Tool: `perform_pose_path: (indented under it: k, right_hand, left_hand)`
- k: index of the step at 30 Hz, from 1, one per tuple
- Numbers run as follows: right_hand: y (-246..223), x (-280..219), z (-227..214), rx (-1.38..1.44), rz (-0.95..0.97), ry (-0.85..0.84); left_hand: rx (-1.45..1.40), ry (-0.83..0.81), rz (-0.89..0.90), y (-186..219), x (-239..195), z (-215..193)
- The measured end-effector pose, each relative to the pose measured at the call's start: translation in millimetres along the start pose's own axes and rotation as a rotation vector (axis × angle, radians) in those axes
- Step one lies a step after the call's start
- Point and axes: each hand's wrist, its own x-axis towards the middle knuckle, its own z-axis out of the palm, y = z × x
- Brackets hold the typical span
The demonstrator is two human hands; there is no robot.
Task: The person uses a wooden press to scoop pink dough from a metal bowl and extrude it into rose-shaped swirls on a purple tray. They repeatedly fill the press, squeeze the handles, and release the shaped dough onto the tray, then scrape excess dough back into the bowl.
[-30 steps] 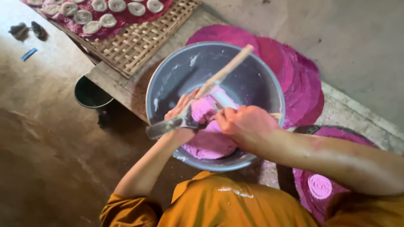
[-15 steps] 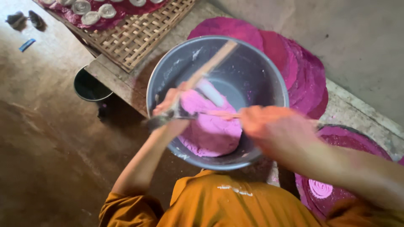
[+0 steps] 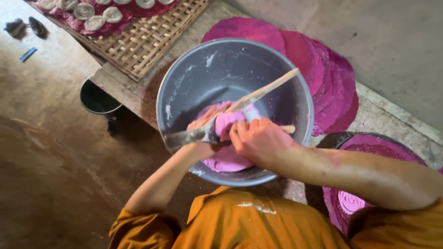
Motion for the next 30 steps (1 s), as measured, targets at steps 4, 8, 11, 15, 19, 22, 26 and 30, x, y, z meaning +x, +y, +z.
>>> perform_pose_path:
  k: [4, 8, 11, 15, 19, 22, 26, 30]
  right_hand:
    - [14, -37, -5, 0.173, 0.105, -0.095]
    - [40, -69, -18, 0.274, 0.2, -0.147]
    - [38, -58, -9, 0.266, 0.164, -0.183]
    - [11, -12, 7, 0.09, 0.081, -0.144]
    - [-3, 14, -6, 0.069, 0.013, 0.005]
    - [18, -9, -23, 0.457, 0.118, 0.05]
    - [46, -55, -39, 0.208, 0.319, -0.274]
    - [47, -38, -23, 0.352, 0.229, -0.236]
  left_hand:
    - [0.003, 0.014, -0.166, -5, -13, -12]
    - [-0.113, 0.071, -0.368, -21, -10, -35]
    - [-0.126, -0.088, -0.398, -19, -9, -36]
    - [-0.093, 0.027, -0.181, -4, -8, -18]
    - [-0.21, -0.1, -0.365, -5, -10, -10]
    - [-0.109, -0.022, -0.343, -15, -22, -23]
    - [0.149, 0.241, -0.119, -35, -12, -49]
    - [-0.087, 0.012, -0.433, -24, -5, -51]
